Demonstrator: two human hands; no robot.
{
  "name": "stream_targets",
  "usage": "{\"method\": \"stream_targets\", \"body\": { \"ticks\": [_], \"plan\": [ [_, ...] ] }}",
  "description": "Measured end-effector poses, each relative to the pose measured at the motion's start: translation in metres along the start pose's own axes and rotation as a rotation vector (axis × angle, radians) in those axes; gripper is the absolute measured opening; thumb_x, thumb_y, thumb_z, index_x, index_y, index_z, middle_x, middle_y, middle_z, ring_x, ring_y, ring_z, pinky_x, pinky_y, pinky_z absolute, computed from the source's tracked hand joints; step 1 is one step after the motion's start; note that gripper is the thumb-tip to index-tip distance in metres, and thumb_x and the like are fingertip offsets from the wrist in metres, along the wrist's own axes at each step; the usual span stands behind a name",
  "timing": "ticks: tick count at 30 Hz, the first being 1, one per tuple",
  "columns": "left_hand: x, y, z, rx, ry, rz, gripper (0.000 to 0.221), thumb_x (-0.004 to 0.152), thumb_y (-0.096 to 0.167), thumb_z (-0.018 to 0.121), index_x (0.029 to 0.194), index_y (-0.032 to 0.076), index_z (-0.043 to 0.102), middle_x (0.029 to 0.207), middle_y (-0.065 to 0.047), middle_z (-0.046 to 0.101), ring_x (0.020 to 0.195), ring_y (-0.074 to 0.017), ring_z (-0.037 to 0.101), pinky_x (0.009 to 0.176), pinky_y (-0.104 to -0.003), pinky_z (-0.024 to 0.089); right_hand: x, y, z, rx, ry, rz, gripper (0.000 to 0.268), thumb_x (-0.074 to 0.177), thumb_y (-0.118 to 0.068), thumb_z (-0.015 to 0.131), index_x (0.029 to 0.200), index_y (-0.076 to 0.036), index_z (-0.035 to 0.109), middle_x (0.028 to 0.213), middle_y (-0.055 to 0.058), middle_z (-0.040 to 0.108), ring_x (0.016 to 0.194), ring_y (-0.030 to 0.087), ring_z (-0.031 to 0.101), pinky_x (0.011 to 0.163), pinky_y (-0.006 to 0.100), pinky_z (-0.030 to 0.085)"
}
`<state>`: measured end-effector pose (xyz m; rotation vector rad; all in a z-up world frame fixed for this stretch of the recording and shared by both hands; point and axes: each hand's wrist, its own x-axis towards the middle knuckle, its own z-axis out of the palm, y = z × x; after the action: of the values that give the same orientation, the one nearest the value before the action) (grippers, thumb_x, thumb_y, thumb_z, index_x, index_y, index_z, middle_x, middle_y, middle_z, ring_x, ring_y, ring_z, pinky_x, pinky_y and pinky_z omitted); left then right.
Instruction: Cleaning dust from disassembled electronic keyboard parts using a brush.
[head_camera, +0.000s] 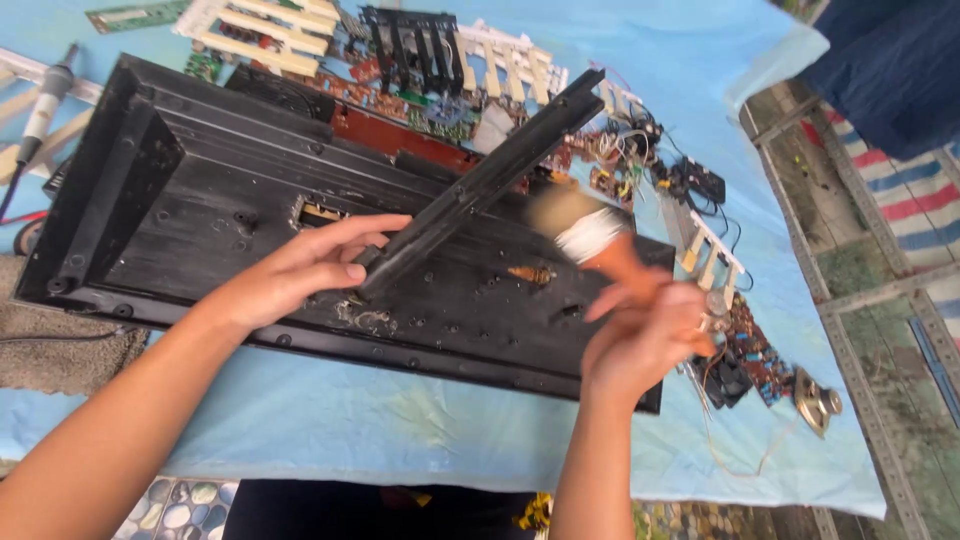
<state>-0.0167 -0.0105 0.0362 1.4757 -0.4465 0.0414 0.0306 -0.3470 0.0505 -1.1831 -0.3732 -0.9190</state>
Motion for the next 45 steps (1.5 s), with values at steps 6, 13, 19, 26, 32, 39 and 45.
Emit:
{"method": "stream_targets", "body": {
  "ticks": [6, 13, 19, 26, 32, 39, 45],
  "plan": [
    [0.001, -0.016, -0.003, -0.033, -0.07, -0.02, 0.066, 0.09, 0.022, 0.057, 0.15, -0.004, 0.049, 0.121, -0.029, 0.071, 0.105, -0.0369, 0.071, 0.094, -0.053, 0.055, -0.038, -0.027, 0.037, -0.243, -0.281, -0.026, 0.027, 0.106, -0.017, 0.056, 0.109, 0.009, 0.063, 0.084, 0.026, 0.069, 0.067, 0.027, 0.071, 0.054, 0.032, 0.06],
    [-0.002, -0.022, -0.007, -0.003, -0.178, -0.068, 0.064, 0.096, 0.031, 0.056, 0.156, 0.011, 0.043, 0.131, -0.014, 0.066, 0.113, -0.0259, 0.065, 0.097, -0.045, 0.049, -0.061, -0.035, 0.037, -0.237, -0.355, 0.082, 0.024, 0.103, -0.023, 0.059, 0.099, -0.001, 0.065, 0.073, 0.019, 0.069, 0.054, 0.022, 0.066, 0.055, 0.03, 0.054],
    [-0.002, -0.022, -0.009, 0.033, -0.262, -0.044, 0.063, 0.101, 0.034, 0.054, 0.16, 0.02, 0.038, 0.122, -0.003, 0.049, 0.11, -0.0191, 0.044, 0.095, -0.036, 0.037, -0.066, -0.038, 0.034, -0.233, -0.494, 0.115, 0.018, 0.104, -0.014, 0.056, 0.107, 0.001, 0.065, 0.082, 0.017, 0.071, 0.07, 0.021, 0.071, 0.059, 0.027, 0.057],
    [-0.001, -0.018, -0.009, -0.024, -0.27, -0.076, 0.069, 0.098, 0.036, 0.057, 0.161, 0.021, 0.035, 0.128, -0.005, 0.063, 0.099, -0.0161, 0.062, 0.087, -0.033, 0.05, -0.07, -0.03, 0.041, -0.18, -0.292, 0.157, 0.025, 0.105, -0.023, 0.056, 0.107, 0.002, 0.059, 0.077, 0.022, 0.07, 0.061, 0.024, 0.069, 0.052, 0.029, 0.052],
    [-0.002, -0.02, -0.014, 0.008, -0.231, -0.125, 0.068, 0.097, 0.038, 0.058, 0.16, 0.03, 0.034, 0.144, -0.01, 0.051, 0.11, -0.02, 0.062, 0.097, -0.038, 0.05, -0.071, -0.02, 0.029, -0.138, -0.249, 0.16, 0.029, 0.103, -0.028, 0.062, 0.107, 0.001, 0.059, 0.099, 0.019, 0.068, 0.068, 0.03, 0.074, 0.05, 0.033, 0.058],
    [0.0, -0.025, -0.012, -0.086, -0.211, -0.013, 0.07, 0.099, 0.029, 0.061, 0.162, 0.021, 0.032, 0.13, -0.005, 0.051, 0.093, -0.0134, 0.057, 0.084, -0.032, 0.048, -0.081, -0.027, 0.029, -0.145, -0.373, 0.152, 0.025, 0.106, -0.023, 0.056, 0.109, 0.001, 0.058, 0.096, 0.022, 0.069, 0.065, 0.03, 0.073, 0.067, 0.04, 0.066],
    [0.0, -0.028, -0.012, -0.122, -0.207, 0.023, 0.068, 0.101, 0.02, 0.061, 0.163, 0.019, 0.032, 0.13, -0.004, 0.048, 0.105, -0.0119, 0.054, 0.086, -0.028, 0.048, -0.085, -0.031, 0.034, -0.155, -0.411, 0.164, 0.022, 0.102, -0.022, 0.059, 0.097, 0.0, 0.06, 0.08, 0.02, 0.069, 0.058, 0.029, 0.072, 0.052, 0.034, 0.059]
  ]
}}
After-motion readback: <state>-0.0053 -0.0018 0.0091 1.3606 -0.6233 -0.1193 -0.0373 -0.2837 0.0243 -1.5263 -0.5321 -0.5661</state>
